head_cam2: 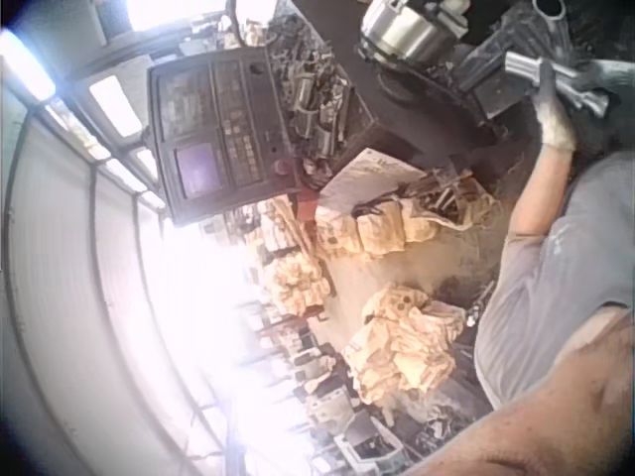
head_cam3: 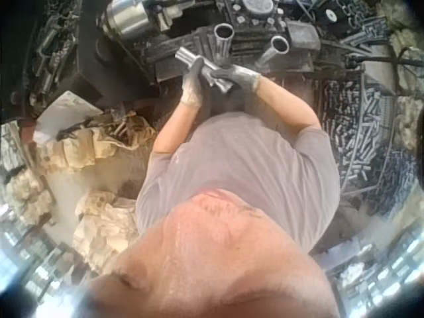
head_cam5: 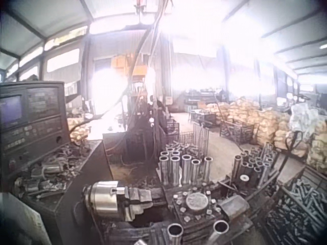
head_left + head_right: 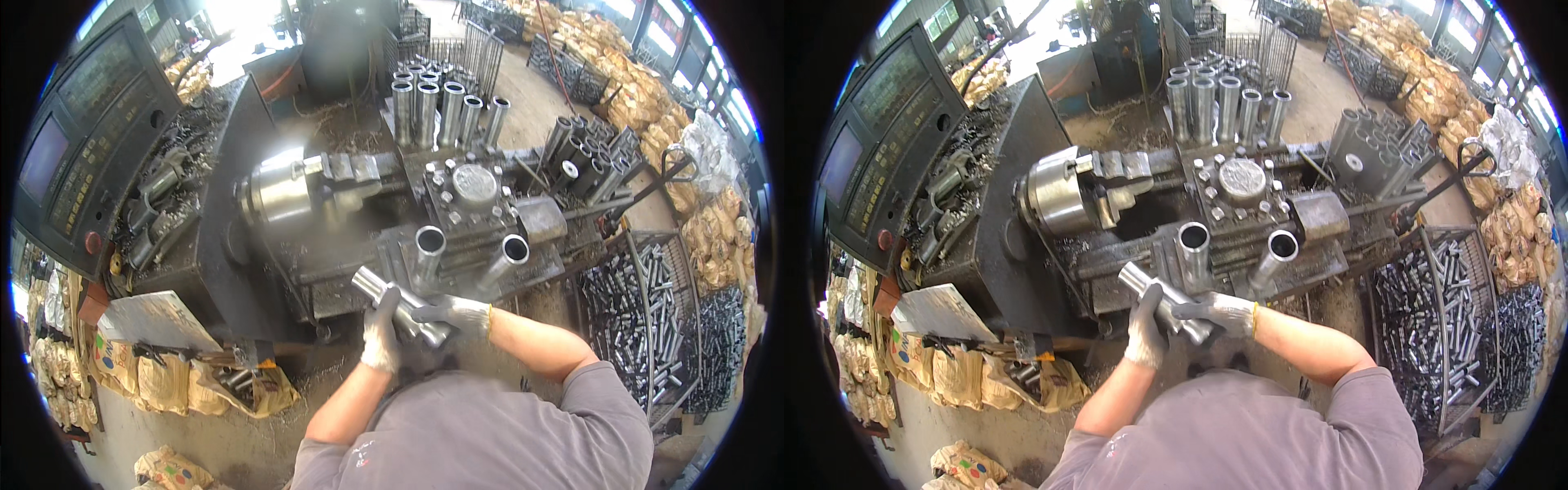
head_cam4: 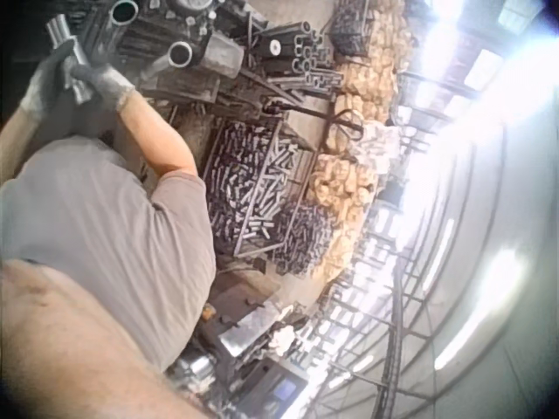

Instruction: The person repeatedly loads cylindrical metal tubes into a lathe chuck, secures them, and removes them after machining. The person then places the processed tubes into a nearby wire basket. The cycle of loading, securing, and removing parts is repeated continuously.

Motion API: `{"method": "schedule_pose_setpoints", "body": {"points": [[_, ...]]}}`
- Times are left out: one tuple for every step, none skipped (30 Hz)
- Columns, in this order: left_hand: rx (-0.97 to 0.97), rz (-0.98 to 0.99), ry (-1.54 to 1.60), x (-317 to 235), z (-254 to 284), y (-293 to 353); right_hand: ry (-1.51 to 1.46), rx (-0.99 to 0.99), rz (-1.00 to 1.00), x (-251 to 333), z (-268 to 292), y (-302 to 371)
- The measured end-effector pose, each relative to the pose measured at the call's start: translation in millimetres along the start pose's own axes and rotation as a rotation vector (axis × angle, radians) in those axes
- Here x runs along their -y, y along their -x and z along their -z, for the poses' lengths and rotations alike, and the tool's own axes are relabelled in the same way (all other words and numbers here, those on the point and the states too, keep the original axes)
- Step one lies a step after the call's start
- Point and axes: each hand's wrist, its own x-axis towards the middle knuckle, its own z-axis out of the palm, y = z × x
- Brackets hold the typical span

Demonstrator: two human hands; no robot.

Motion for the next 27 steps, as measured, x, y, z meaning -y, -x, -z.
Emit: {"method": "schedule_pose_setpoints", "body": {"points": [[-0.028,0.081,0.109,-1,0,0,0.125,-0.067,-0.259,-5,6,7],[-0.112,0.064,-0.001,9,7,-10,0.425,-0.074,-0.262,-14,9,3],[-0.187,0.053,-0.114,23,18,-25,0.722,-0.088,-0.26,-25,12,-3],[-0.128,0.013,0.014,34,29,-31,0.578,-0.095,-0.236,-31,15,-3],[-0.061,-0.029,0.137,40,35,-35,0.49,-0.06,-0.259,-56,40,-12],[-0.067,-0.04,0.21,40,42,-36,0.559,0.01,-0.203,-61,56,-7],[-0.016,0.036,0.272,38,58,-34,0.619,0.085,-0.136,-65,70,-1],[-0.017,0.041,0.344,37,59,-33,0.623,0.178,0.122,-71,77,2],[-0.017,0.055,0.412,41,57,-32,0.68,0.119,0.08,-65,71,2],[-0.05,0.072,0.409,45,64,-37,0.735,0.059,0.036,-58,62,-4],[0.029,0.06,0.361,43,62,-34,0.8,0.009,-0.015,-46,58,-1],[0.011,0.085,0.365,43,61,-33,0.657,0.102,-0.234,-32,60,12],[-0.008,0.105,0.374,43,62,-32,0.751,-0.012,0.213,-28,61,40],[-0.059,0.076,0.276,44,65,-28,0.78,-0.11,0.179,3,57,81],[-0.142,-0.01,0.133,44,61,-19,0.969,-0.15,0.319,8,81,109],[-0.174,-0.124,-0.052,43,48,-8,1.025,-0.296,0.42,17,97,131],[-0.2,-0.221,-0.245,45,33,3,0.812,-0.469,0.437,27,104,145],[-0.111,-0.374,-0.498,50,15,2,0.804,-0.49,0.48,42,104,149],[0.01,-0.522,-0.737,44,-27,14,0.799,-0.512,0.53,55,107,148],[-0.031,-0.476,-1.051,44,-53,12,0.794,-0.435,0.558,59,114,144],[0.038,-0.7,-1.162,54,-64,0,0.78,-0.343,0.59,59,121,136],[0.08,-0.88,-1.162,66,-70,-17,0.842,-0.293,0.507,41,144,122],[0.121,-1.062,-1.152,73,-73,-30,0.847,-0.369,0.519,42,140,115],[0.133,-0.989,-1.124,68,-77,-27,0.85,-0.448,0.526,41,132,109],[0.141,-0.918,-1.094,61,-79,-23,0.854,-0.525,0.534,42,126,100],[0.157,-0.954,-1.005,60,-71,-19,0.816,-0.559,0.532,42,119,91],[0.201,-0.876,-1.068,53,-54,-12,0.851,-0.585,0.534,30,124,78]]}}
